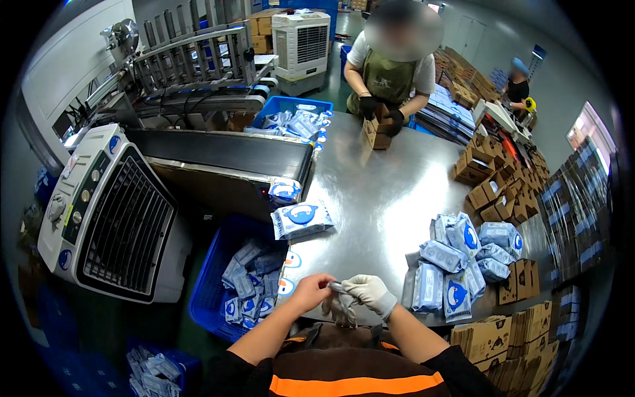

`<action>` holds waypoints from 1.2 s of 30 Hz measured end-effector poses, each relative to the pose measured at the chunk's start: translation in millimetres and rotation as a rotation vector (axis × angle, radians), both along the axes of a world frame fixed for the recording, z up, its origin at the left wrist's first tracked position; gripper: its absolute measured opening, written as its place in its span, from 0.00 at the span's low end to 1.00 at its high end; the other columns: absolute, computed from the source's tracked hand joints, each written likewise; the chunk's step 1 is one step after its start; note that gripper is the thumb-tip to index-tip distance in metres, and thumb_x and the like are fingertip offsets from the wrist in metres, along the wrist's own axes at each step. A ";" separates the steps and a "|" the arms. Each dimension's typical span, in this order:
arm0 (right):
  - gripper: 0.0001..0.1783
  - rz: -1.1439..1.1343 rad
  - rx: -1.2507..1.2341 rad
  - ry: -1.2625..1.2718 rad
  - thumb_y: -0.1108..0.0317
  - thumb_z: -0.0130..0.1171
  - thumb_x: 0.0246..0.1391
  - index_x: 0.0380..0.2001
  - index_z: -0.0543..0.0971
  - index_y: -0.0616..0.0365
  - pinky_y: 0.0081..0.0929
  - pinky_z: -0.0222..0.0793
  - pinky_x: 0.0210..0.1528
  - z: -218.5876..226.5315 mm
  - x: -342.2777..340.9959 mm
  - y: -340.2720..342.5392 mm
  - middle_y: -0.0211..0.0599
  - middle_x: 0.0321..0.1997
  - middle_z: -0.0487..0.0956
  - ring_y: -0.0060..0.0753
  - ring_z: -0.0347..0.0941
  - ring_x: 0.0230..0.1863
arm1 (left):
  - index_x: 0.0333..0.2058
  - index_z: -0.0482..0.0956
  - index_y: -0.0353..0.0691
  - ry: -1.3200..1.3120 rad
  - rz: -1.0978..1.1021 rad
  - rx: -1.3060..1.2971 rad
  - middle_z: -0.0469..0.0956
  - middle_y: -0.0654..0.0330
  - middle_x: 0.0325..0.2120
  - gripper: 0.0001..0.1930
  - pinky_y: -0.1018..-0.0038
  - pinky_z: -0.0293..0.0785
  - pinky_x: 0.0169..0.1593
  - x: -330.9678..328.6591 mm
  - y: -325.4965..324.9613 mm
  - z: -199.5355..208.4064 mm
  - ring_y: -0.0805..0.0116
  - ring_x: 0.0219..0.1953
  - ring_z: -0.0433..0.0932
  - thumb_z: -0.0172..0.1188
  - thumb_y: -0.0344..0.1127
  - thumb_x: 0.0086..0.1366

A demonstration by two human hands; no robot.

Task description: The person puts on gloves and then repeatedly picks up small, individually wrapped packages from a table and places them into small cardboard boxes. The person folds the flaps of the boxes to close them and stacks the filled boxes on the table.

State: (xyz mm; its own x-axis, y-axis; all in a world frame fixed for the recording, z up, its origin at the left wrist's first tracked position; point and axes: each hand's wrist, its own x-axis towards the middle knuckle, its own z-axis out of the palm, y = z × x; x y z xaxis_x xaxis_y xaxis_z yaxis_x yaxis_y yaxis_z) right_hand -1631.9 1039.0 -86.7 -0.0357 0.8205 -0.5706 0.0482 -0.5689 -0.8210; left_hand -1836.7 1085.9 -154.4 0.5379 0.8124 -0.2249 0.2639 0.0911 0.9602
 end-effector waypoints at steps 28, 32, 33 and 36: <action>0.28 0.523 0.969 -0.946 0.63 0.53 0.60 0.64 0.70 0.56 0.39 0.57 0.71 -72.9 56.6 -79.4 0.45 0.68 0.68 0.44 0.62 0.70 | 0.66 0.63 0.32 -0.375 -0.638 -0.452 0.78 0.49 0.51 0.28 0.71 0.73 0.54 165.8 -26.2 117.8 0.62 0.45 0.78 0.47 0.38 0.71; 0.25 0.412 0.595 -1.019 0.64 0.53 0.57 0.58 0.74 0.57 0.40 0.70 0.60 -71.6 89.7 -74.9 0.47 0.61 0.75 0.47 0.74 0.59 | 0.67 0.61 0.31 -0.507 -0.696 -0.263 0.76 0.42 0.53 0.31 0.69 0.70 0.59 203.2 -28.1 51.5 0.58 0.54 0.76 0.48 0.44 0.70; 0.22 -0.012 0.806 -0.760 0.64 0.51 0.58 0.55 0.76 0.57 0.39 0.77 0.48 -54.4 100.8 -84.3 0.46 0.53 0.79 0.47 0.78 0.49 | 0.66 0.62 0.31 -0.483 -0.678 -0.284 0.76 0.40 0.53 0.31 0.69 0.70 0.60 211.4 -30.2 51.8 0.57 0.55 0.76 0.49 0.44 0.70; 0.21 0.075 1.103 -0.992 0.63 0.51 0.58 0.53 0.76 0.55 0.36 0.77 0.46 -80.9 110.0 -96.9 0.45 0.52 0.80 0.45 0.79 0.48 | 0.60 0.67 0.32 -0.161 -0.488 -0.627 0.77 0.39 0.51 0.26 0.67 0.72 0.59 267.1 -62.2 100.6 0.55 0.53 0.77 0.51 0.42 0.68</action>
